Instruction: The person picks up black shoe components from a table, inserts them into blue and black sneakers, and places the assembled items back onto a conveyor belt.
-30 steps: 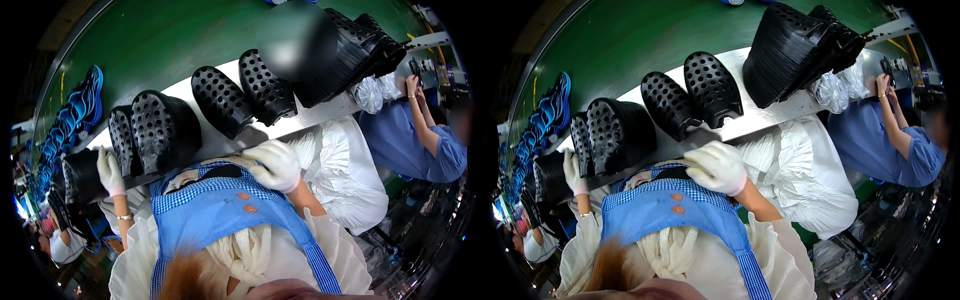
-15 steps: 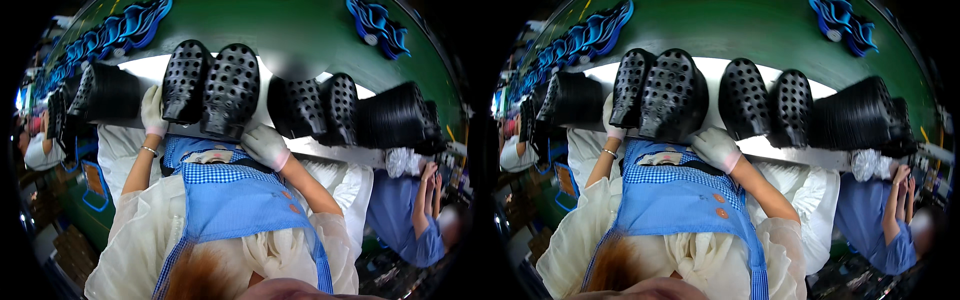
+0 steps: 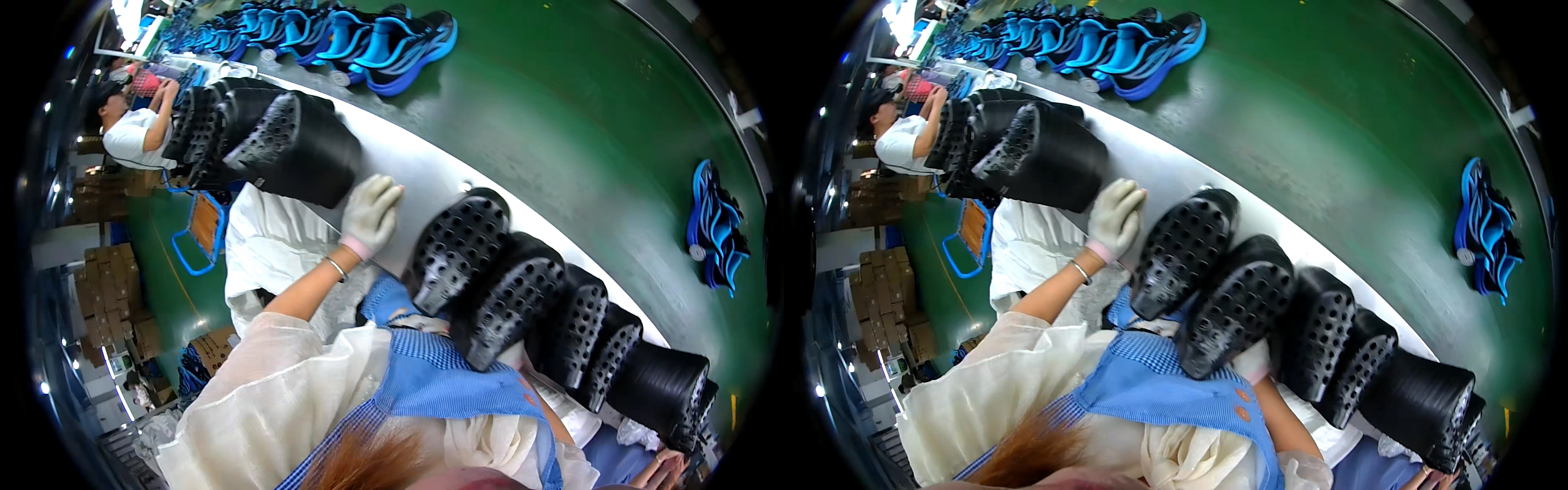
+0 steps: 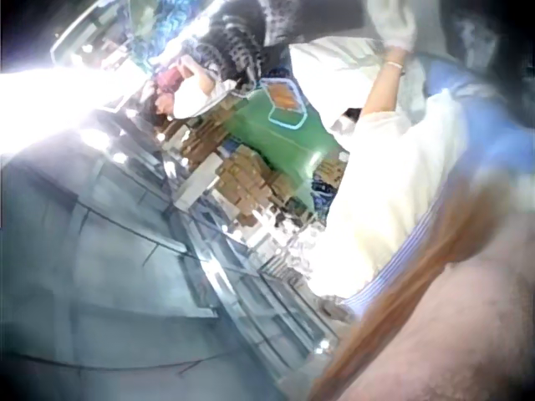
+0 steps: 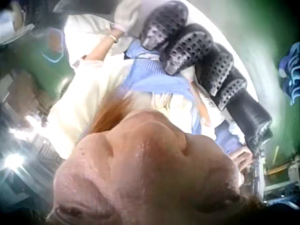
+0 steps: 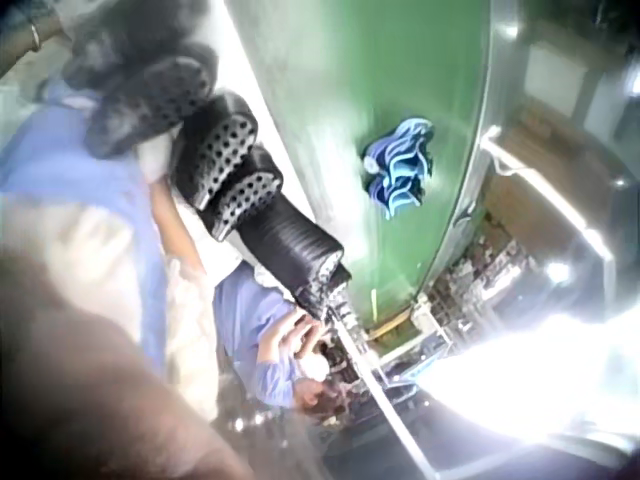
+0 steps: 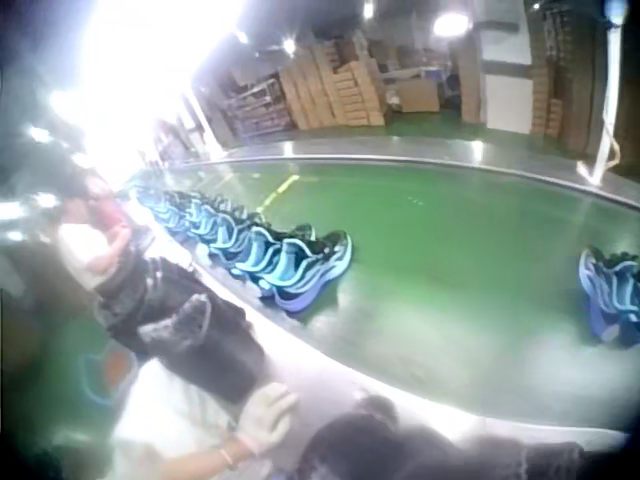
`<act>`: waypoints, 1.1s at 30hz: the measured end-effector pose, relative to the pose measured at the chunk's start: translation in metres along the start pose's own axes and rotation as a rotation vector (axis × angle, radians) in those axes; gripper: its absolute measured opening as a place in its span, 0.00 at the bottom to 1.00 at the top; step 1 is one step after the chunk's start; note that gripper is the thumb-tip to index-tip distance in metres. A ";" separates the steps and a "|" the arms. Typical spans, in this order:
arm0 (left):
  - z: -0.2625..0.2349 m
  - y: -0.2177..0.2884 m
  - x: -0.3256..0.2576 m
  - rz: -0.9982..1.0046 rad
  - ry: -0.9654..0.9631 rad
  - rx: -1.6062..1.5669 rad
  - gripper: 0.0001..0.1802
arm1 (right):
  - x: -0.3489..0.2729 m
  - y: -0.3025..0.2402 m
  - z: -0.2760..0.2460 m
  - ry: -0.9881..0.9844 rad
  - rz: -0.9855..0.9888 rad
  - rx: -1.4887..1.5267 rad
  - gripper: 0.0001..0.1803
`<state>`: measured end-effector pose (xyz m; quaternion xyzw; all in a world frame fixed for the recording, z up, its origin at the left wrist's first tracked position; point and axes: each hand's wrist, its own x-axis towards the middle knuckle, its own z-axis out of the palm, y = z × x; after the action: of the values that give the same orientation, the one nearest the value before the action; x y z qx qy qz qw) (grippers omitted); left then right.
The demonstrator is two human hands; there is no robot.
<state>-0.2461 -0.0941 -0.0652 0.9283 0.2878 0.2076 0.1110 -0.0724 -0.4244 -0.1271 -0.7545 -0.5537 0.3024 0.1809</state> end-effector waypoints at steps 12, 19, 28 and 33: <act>-0.007 -0.026 -0.013 0.078 0.099 -0.168 0.17 | 0.028 -0.057 -0.006 0.671 -0.199 0.007 0.06; -0.002 -0.032 -0.022 0.111 0.177 -0.230 0.17 | 0.024 -0.072 -0.004 0.700 -0.122 -0.091 0.08; 0.011 -0.029 -0.019 0.058 0.255 -0.228 0.14 | 0.037 -0.070 -0.006 0.787 -0.239 -0.070 0.05; 0.029 -0.008 0.009 -0.048 0.161 -0.164 0.19 | 0.036 -0.065 -0.005 0.763 -0.254 -0.112 0.05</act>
<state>-0.2306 -0.0845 -0.0904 0.8892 0.3001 0.3017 0.1680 -0.1090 -0.3696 -0.0929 -0.7468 -0.5513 -0.0548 0.3679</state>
